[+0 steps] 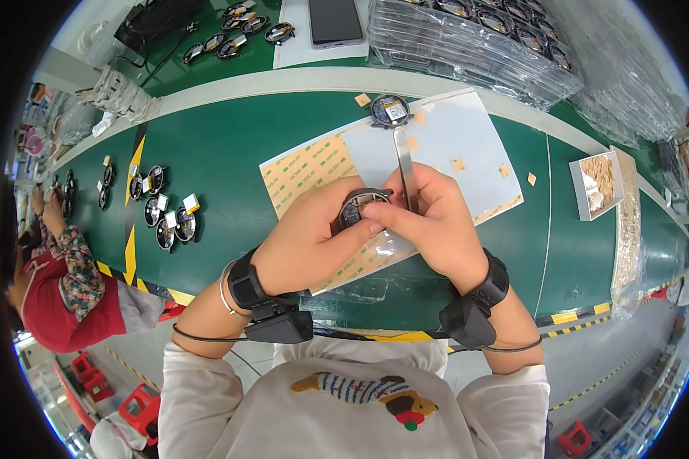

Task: The person picks up a watch component and uses tweezers to apply a small adhesive piece to it, repeating this for several components. They then stack the finished components and place them into a plastic tray before clearing the used adhesive backing from the workspace.

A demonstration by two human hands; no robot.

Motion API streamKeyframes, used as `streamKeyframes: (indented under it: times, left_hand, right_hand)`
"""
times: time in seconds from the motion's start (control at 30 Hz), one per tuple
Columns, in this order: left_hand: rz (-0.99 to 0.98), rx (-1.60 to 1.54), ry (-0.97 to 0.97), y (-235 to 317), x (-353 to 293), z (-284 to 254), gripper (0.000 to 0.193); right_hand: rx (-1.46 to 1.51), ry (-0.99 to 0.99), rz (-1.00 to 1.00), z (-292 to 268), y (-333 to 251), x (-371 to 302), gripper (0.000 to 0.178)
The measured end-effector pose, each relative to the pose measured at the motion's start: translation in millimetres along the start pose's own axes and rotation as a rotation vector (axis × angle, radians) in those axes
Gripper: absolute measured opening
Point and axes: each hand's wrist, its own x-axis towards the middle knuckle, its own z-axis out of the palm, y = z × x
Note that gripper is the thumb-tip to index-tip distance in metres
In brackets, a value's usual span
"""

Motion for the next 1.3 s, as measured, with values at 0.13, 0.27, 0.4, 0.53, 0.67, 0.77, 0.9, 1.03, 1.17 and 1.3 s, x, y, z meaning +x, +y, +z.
streamKeyframes:
  times: [0.13, 0.27, 0.4, 0.53, 0.67, 0.77, 0.9, 1.03, 1.17, 1.3]
  left_hand:
    - [0.104, 0.04, 0.025, -3, -2, 0, 0.017]
    - [0.137, 0.199, 0.071, -2, -3, 2, 0.016]
    - [0.127, 0.206, 0.061, -3, -1, 2, 0.018]
    - [0.105, 0.332, 0.051, -1, -13, -22, 0.019]
    - [0.073, 0.798, 0.211, -3, -37, -85, 0.025]
    - [-0.048, 0.883, 0.373, -15, -78, -141, 0.028]
    - [-0.156, 0.842, 0.367, -29, -102, -149, 0.03]
    - [-0.323, 0.793, 0.315, -34, -89, -142, 0.027]
    - [-0.082, 0.701, 0.493, -46, -60, -134, 0.018]
    - [-0.075, 0.17, 0.514, -36, -20, -115, 0.011]
  right_hand:
    - [0.018, -0.136, 0.115, -3, -1, 1, 0.017]
    - [-0.119, -0.155, 0.029, -2, 7, 3, 0.018]
    - [-0.138, -0.084, -0.096, -3, 10, 1, 0.018]
    - [-0.29, -0.044, 0.007, -7, -3, 3, 0.014]
    - [-0.527, 0.138, -0.009, -32, -2, 3, 0.012]
    - [-0.55, 0.271, -0.056, -39, -9, 6, 0.019]
    - [-0.842, 0.333, -0.235, -49, -4, 7, 0.025]
    - [-0.72, 0.326, -0.157, -42, -9, -1, 0.025]
    - [-0.708, 0.319, -0.48, -53, -4, -1, 0.028]
    - [-0.318, 0.363, -0.225, -33, -21, -15, 0.027]
